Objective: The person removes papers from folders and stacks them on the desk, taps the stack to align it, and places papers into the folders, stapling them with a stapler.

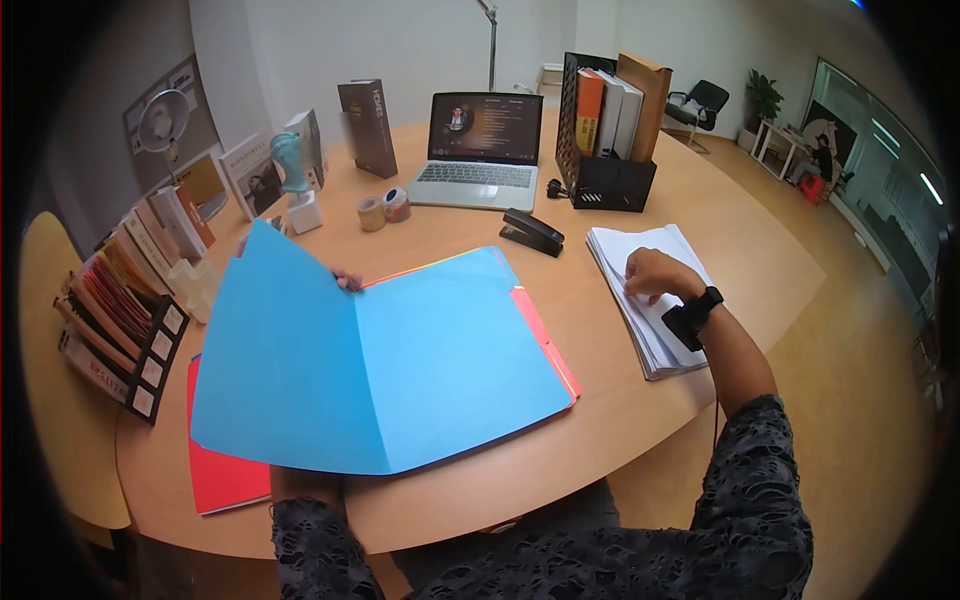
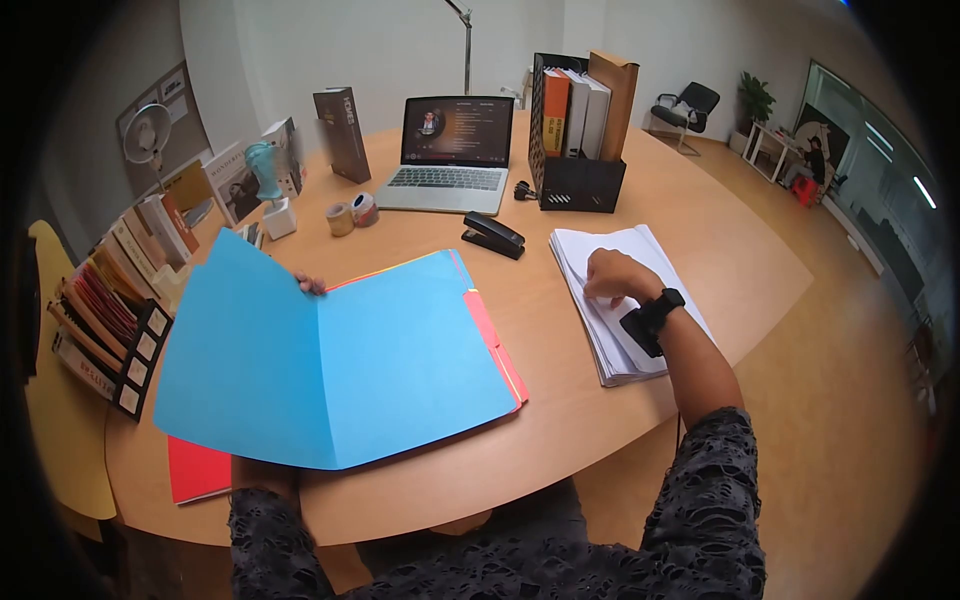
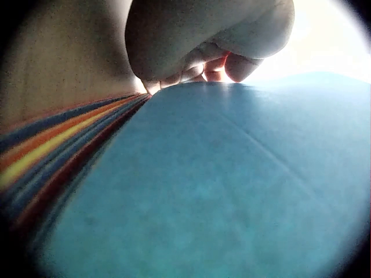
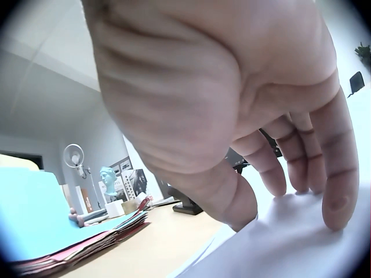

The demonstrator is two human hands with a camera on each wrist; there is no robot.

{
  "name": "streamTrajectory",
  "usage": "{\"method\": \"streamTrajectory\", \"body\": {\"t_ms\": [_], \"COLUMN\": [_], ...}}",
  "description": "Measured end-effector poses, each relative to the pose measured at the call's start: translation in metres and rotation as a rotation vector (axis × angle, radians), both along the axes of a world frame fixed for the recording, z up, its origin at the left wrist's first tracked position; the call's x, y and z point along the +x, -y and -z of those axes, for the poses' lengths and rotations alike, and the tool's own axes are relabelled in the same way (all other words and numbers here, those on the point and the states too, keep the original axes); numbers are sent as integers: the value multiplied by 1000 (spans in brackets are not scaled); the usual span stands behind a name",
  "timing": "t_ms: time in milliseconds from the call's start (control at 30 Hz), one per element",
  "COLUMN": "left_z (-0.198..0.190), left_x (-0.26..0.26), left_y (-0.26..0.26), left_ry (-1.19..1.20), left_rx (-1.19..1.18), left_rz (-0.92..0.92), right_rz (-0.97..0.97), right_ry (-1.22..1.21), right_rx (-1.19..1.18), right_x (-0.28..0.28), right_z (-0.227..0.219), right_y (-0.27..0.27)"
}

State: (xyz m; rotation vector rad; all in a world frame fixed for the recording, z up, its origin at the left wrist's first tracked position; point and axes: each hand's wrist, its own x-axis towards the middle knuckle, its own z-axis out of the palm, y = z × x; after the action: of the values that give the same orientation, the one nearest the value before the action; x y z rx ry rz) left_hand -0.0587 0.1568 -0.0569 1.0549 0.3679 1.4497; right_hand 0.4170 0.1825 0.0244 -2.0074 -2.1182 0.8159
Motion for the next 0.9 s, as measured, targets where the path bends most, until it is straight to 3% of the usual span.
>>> {"method": "streamTrajectory", "body": {"t_ms": [167, 367, 567, 900], "left_z": [-5, -3, -1, 1], "left_x": [-1, -1, -1, 4], "left_y": [-5, -11, -16, -30], "left_ry": [-3, 1, -1, -4], "left_rx": [14, 20, 21, 27], "left_rz": [31, 73, 117, 197], "right_rz": [-40, -145, -263, -161], "right_ry": [269, 265, 313, 262], "right_rx": [75, 317, 188, 2], "right_x": [-24, -19, -13, -20], "right_z": [-9, 5, 6, -16], "right_y": [8, 9, 2, 17]}}
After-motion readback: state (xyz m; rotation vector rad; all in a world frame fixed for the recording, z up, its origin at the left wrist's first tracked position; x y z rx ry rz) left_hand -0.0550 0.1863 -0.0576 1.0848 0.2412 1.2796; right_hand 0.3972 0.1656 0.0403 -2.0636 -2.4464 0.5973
